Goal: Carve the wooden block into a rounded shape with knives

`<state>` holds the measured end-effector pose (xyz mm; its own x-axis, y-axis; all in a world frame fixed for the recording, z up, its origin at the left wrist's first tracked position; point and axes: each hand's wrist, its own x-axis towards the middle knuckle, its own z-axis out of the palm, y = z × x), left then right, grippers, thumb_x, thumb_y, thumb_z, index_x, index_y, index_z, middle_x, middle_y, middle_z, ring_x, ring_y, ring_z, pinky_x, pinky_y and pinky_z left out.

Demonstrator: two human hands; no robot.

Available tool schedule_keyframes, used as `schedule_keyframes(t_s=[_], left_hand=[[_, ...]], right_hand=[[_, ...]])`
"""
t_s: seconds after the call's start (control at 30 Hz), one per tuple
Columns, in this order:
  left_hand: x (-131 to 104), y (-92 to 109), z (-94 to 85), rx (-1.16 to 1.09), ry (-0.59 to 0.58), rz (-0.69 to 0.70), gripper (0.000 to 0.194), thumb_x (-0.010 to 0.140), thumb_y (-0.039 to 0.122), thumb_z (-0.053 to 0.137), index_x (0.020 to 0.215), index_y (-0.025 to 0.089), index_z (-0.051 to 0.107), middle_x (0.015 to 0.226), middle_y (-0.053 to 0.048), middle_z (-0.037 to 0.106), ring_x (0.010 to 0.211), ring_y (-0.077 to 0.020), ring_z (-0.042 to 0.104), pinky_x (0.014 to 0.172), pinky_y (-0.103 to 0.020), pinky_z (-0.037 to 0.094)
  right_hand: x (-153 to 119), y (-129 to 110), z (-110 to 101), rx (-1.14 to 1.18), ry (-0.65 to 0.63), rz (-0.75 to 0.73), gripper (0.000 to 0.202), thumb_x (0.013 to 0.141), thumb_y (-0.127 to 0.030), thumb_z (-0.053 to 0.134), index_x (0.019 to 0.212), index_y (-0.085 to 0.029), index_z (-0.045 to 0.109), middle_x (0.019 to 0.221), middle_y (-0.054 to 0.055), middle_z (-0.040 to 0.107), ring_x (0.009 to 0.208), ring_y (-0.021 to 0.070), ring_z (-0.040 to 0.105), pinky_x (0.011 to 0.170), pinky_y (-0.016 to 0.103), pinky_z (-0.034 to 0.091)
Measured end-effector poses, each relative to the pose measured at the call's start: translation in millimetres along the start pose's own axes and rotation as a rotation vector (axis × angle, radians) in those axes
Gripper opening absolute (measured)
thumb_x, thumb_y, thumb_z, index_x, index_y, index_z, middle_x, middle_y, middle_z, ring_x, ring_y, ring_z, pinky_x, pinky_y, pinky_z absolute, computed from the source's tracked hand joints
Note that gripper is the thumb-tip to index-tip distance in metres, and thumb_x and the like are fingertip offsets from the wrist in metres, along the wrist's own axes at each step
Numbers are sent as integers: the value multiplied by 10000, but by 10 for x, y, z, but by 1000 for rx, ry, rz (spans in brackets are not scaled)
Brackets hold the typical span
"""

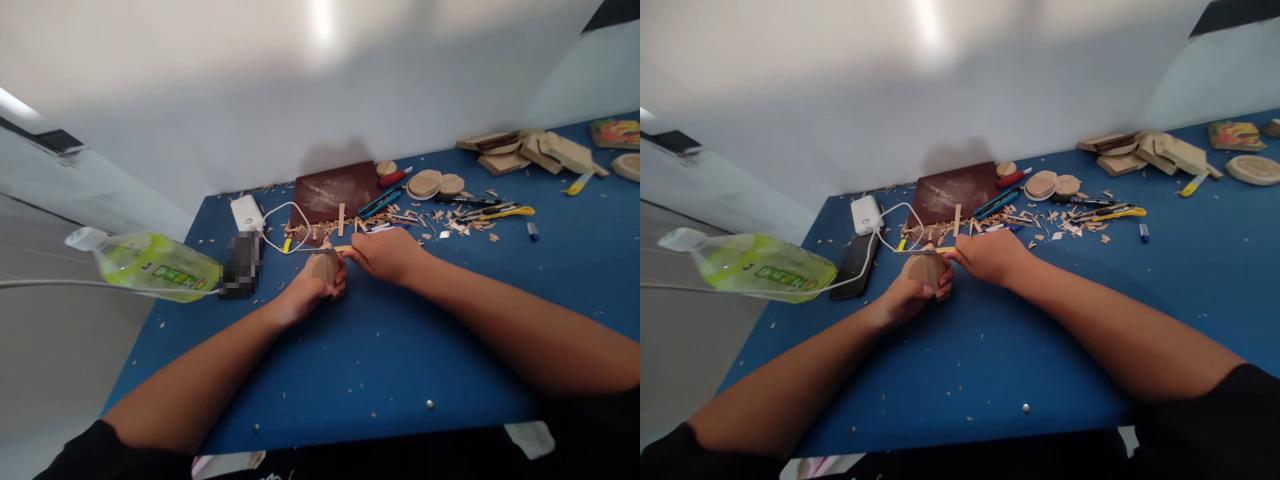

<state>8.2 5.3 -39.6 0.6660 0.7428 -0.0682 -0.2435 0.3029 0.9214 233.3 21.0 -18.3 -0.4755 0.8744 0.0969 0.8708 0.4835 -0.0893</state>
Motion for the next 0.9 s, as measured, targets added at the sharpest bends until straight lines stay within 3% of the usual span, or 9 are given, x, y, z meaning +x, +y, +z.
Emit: schedule_keyframes(t_s=[0.27,0.5,0.7,0.9], left_hand=[[-39,110,89,-51,15,-78,434,679,245,658,1096,175,560,860,-9,511,672,-135,476,634,-317,343],[-183,305,136,-26,5,8,492,670,259,684,1139,196,548,867,-11,506,687,-154,504,651,-330,364],[-91,165,9,71,16,53,473,685,219,683,1134,214,533,863,6,499,696,-144,482,667,-324,360],[-73,107,-167,278,47,117,463,764,256,739,1167,238,512,918,4,480,759,-153,470,686,-311,377]], right_hand=[[-6,4,-8,-2,24,-13,595,1139,-575,251,1153,-165,682,962,152,813,812,302,761,626,326,341],[28,256,47,10,42,217,637,1147,-541,185,1151,-155,691,1061,189,805,874,313,763,699,347,412],[34,172,177,182,30,95,586,1134,-589,243,1087,-200,679,1008,117,800,852,261,723,678,321,346],[34,233,272,263,11,98,605,1123,-631,247,991,-216,667,951,75,777,811,219,674,648,302,306]])
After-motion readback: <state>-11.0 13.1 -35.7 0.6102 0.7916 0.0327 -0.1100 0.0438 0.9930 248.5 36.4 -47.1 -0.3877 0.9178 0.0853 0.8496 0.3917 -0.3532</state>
